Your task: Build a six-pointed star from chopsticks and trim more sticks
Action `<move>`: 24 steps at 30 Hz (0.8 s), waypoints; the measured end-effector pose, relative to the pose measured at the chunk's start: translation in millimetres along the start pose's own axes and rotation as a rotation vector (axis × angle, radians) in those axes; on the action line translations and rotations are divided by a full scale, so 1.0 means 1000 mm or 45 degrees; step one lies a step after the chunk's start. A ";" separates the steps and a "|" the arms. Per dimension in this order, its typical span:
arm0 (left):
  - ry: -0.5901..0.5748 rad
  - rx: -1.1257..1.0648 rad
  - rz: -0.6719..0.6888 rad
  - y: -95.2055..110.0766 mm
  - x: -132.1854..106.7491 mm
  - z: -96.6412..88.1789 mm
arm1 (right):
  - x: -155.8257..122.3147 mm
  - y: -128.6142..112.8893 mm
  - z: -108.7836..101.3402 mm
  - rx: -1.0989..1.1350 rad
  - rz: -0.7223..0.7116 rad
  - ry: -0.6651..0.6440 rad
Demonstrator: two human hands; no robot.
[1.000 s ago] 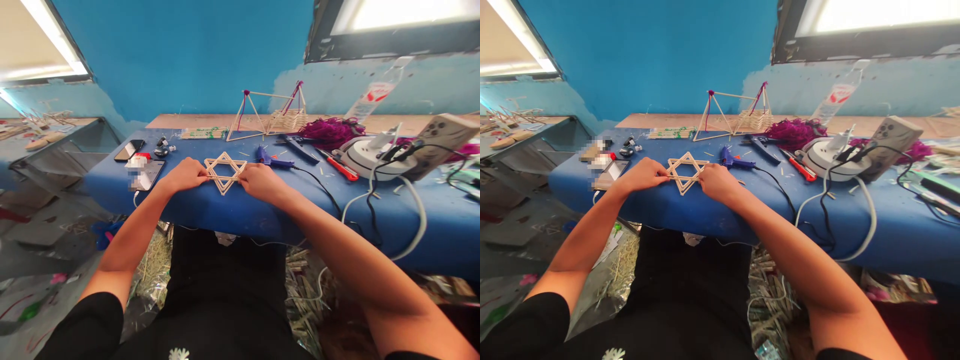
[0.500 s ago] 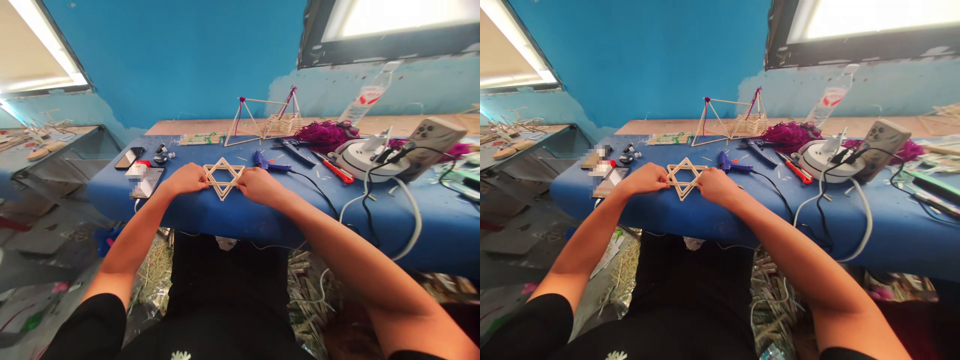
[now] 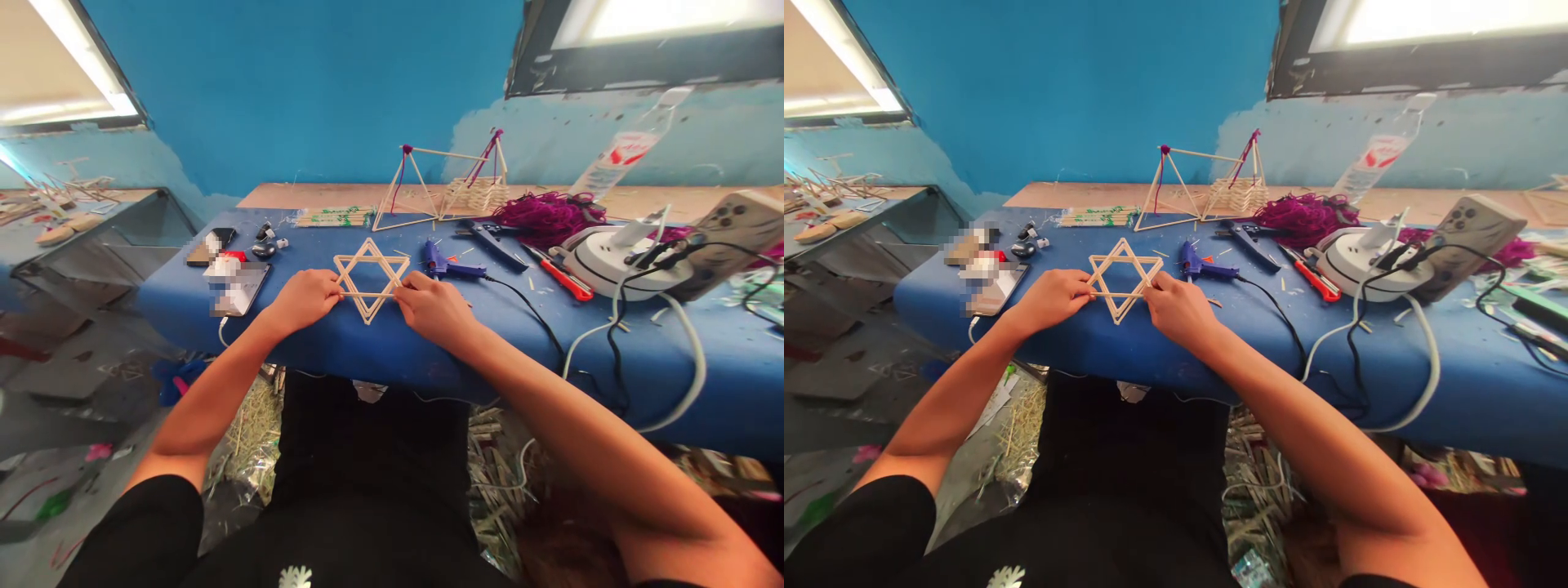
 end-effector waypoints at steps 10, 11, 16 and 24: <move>0.602 0.109 -0.104 0.024 -0.030 0.002 | -0.012 -0.006 0.004 -0.328 -0.027 0.503; 0.616 0.100 -0.113 0.025 -0.032 0.002 | -0.012 -0.008 0.003 -0.324 -0.027 0.508; 0.674 0.018 -0.112 0.027 -0.036 -0.002 | -0.014 -0.013 -0.005 -0.232 0.008 0.476; 0.583 -0.060 -0.074 0.027 -0.036 -0.012 | -0.018 -0.018 -0.018 -0.156 0.075 0.326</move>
Point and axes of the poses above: each hand's wrist, its own x-axis towards the middle knuckle, its own z-axis out of the palm, y = z × x, the point moved 2 cm from there along x, towards the middle knuckle, and after that the axes turned 15 degrees about -z, right-handed, at the moved point
